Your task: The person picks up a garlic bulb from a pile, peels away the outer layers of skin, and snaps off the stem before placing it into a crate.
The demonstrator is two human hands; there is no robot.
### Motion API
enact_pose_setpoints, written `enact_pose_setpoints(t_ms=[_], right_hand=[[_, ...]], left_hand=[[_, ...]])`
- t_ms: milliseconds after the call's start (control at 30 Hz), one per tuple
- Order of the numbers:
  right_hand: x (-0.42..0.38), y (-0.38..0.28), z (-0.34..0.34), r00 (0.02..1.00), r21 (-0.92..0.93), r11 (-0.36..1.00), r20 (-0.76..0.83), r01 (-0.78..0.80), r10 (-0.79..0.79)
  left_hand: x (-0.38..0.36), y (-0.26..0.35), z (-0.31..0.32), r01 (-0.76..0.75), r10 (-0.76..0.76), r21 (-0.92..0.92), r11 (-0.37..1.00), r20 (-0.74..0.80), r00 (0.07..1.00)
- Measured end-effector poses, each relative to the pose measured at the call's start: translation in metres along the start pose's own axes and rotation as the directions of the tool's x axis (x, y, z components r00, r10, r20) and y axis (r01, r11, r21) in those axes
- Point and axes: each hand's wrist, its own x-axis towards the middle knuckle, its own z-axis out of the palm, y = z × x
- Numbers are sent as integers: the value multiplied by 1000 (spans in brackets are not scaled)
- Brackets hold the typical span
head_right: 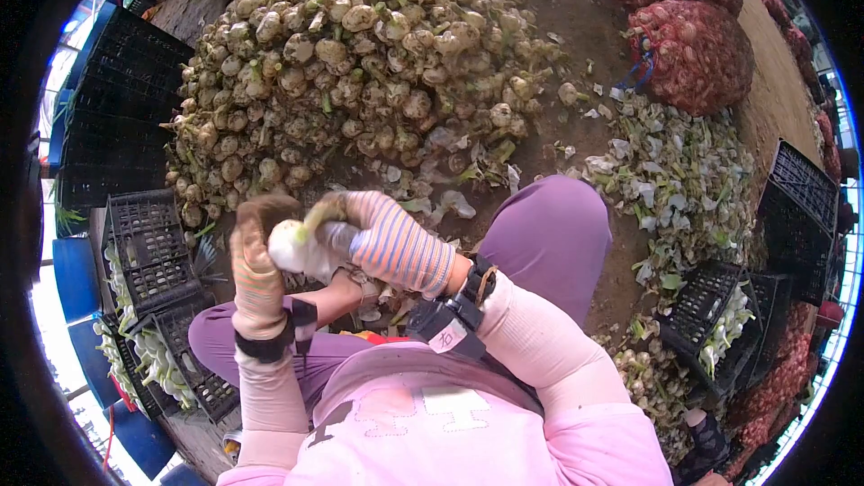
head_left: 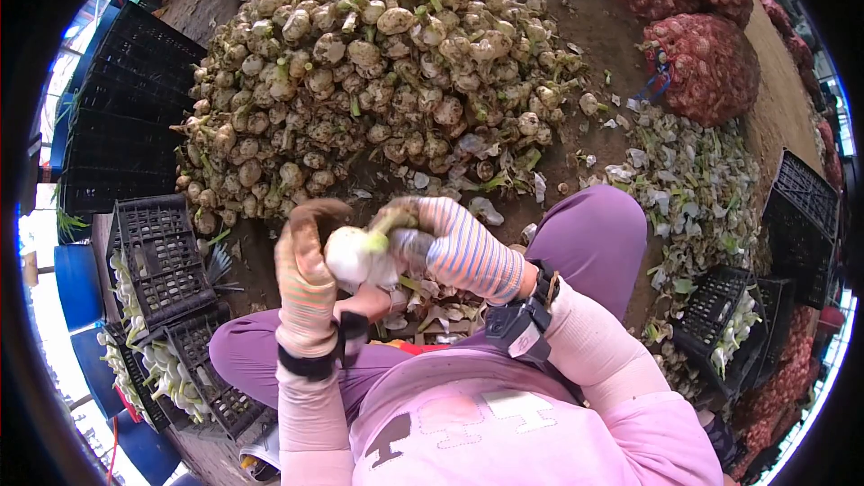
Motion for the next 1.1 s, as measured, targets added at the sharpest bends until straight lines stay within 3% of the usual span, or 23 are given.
enact_pose_setpoints(t_ms=[33, 67, 133, 200, 233, 300, 400, 433, 467, 533, 567, 600, 667, 700, 733, 767, 800, 867, 900, 933, 1000, 1067, 1100], right_hand=[[1, -4, 2, 998, -18, 1000, -67, -12, 11], [2, -9, 4, 991, -37, 999, -135, -21, 16], [4, -1, 7, 988, -35, 998, -146, 44, -49], [6, 6, 8, 984, -35, 994, -142, 100, -104], [7, 8, 7, 971, -199, 968, -154, 153, -185], [6, 5, 9, 929, -417, 888, -212, 194, -303], [12, 6, -1, 932, -334, 927, -250, 174, -264], [18, 10, -3, 925, 41, 983, -348, 178, -153], [20, 9, -9, 906, -81, 992, -405, 97, -122], [22, 6, -6, 974, -346, 937, -194, 44, -118], [21, 5, 3, 984, -415, 903, -81, 111, -158], [11, -2, 6, 997, -499, 863, 43, 78, -65], [4, 2, 8, 945, -590, 763, 318, 264, -80], [2, 1, 8, 895, -464, 815, 422, 348, -141], [1, -5, 8, 902, -79, 985, 418, 156, -109], [-1, -18, 7, 967, 23, 997, 240, 80, -83], [-1, -28, 6, 998, 137, 990, 54, 23, -31], [9, 1, -8, 993, 214, 970, -28, 119, -116], [15, 13, -13, 972, -401, 886, 83, 233, -218], [20, 16, -12, 945, -842, 440, 232, 313, -230], [19, 25, 1, 936, -842, 423, 244, 335, -255], [18, 5, 10, 969, -829, 503, 184, 244, -166], [20, 3, 10, 990, -692, 708, 107, 138, -88]], left_hand=[[-2, 18, 8, -104, 152, 270, 957, -163, 975], [-2, 16, 5, -322, 408, 371, 871, -180, 895], [-8, 21, 10, -456, 497, 438, 774, 25, 867], [-13, 16, 11, -359, 386, 411, 838, 18, 922], [-11, 11, 13, -285, 304, 199, 938, -72, 950], [-10, 13, 13, -322, 333, 165, 932, -45, 942], [-12, 17, 12, -327, 331, 84, 941, -30, 943], [-15, 17, 11, -322, 323, -25, 946, 12, 946], [-18, 16, 10, -309, 318, -134, 942, 56, 946], [-18, 14, 10, -292, 320, -238, 926, 91, 943], [-16, 10, 10, -194, 192, -298, 935, -34, 981], [-15, 7, 9, -102, 49, -366, 925, -151, 987], [-8, 1, -1, -33, -122, -632, 774, -201, 972], [-4, -10, -8, -22, -178, -661, 750, -234, 956], [-3, -19, -16, -16, -233, -691, 723, -265, 936], [-3, -20, -24, 42, -311, -794, 606, -188, 932], [-5, -21, -26, 38, -312, -794, 607, -193, 930], [-7, -19, -28, 134, -399, -872, 471, -75, 914], [-7, -19, -29, 179, -432, -901, 396, -11, 902], [-6, -18, -29, 176, -430, -901, 396, -13, 903], [-7, -17, -26, 162, -420, -892, 422, -34, 907], [-10, -9, -14, 140, -478, -875, 464, -114, 871], [-11, -7, -8, 93, -408, -784, 613, -214, 888]])
